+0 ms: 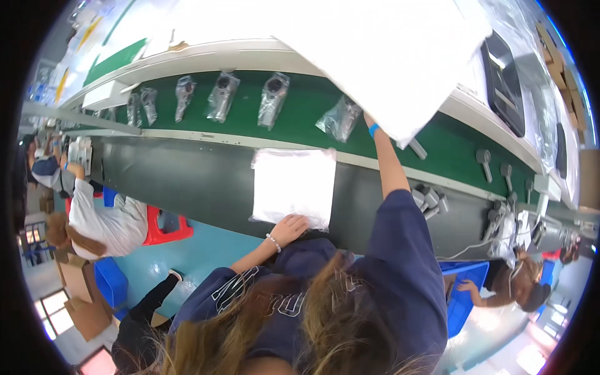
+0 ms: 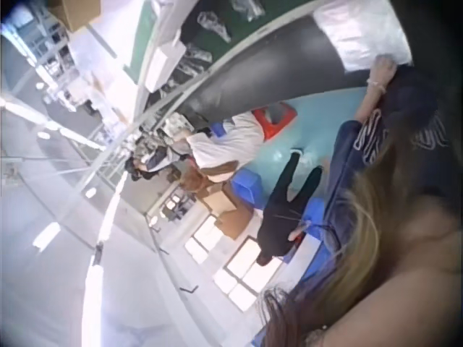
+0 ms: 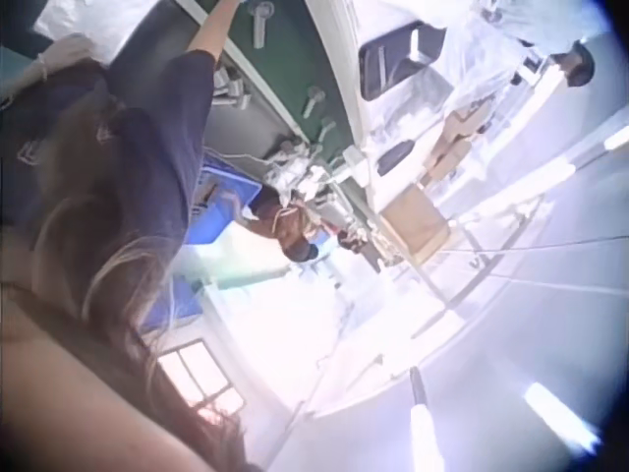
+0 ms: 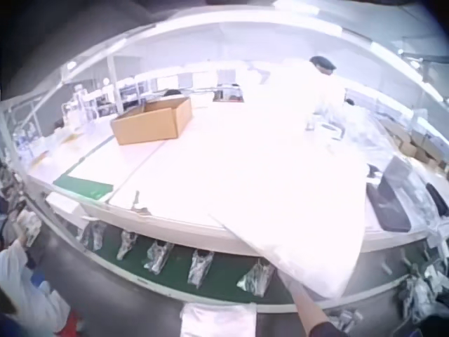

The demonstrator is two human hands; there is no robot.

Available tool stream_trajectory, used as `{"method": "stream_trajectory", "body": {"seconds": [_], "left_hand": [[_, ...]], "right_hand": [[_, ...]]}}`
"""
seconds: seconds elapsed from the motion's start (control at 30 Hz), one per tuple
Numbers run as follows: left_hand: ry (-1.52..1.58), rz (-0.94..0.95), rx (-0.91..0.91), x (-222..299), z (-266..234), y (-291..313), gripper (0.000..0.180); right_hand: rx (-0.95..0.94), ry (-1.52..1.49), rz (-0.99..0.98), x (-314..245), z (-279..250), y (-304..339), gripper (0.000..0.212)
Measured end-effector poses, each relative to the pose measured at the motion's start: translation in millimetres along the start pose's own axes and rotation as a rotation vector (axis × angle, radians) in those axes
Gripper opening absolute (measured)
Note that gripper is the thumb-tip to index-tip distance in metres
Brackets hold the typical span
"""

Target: Packing individual grey industrial components into plastic bags on a conveyor belt.

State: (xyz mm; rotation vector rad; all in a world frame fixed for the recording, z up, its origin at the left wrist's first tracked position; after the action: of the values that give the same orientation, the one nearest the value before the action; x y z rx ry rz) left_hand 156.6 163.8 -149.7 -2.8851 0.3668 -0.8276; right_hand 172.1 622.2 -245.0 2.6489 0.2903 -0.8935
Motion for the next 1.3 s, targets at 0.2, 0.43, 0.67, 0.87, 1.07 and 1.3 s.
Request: {"method": "stream_trajectory", "body": {"seconds": [0.2,0.43,0.67,0.87,1.07,1.3], "left_hand": [[-0.074,-0.089,-0.004,-2,-4,2,0.026],[-0.057,-0.027,-0.067,-4,6,19,0.023],[-0.030,-0.117,-0.094,-14,15,16,0.025],[-0.089,-0.104,-0.153,-7,16,-1,0.025],[-0.066,-0.113,-0.116,8,11,-4,0.023],[0.280,-0.255,-0.003,0,25,-13,0.016]], "right_hand": [[0.246,0.951,0.443,37,-81,32,0.063],[0.360,0.183,0.512,142,-70,43,0.083],[0.217,-0.599,0.146,77,-98,133,0.059],[0.234,-1.693,0.295,132,-111,177,0.043],[-0.045,-1.874,0.420,143,-110,182,0.049],[0.201,-1.692,0.959,198,-84,220,0.058]]}}
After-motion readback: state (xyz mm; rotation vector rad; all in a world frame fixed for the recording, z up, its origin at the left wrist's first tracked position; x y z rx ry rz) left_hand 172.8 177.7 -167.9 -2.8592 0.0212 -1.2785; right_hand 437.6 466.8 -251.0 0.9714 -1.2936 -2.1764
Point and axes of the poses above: each hand's wrist, its own y-axis away from the middle knuckle, its own z-axis out of the palm, x = y × z, the point moved 8 cm from there along -y, towards the middle knuckle, and after that the axes turned 7 degrees about y, right-handed, at the moved point
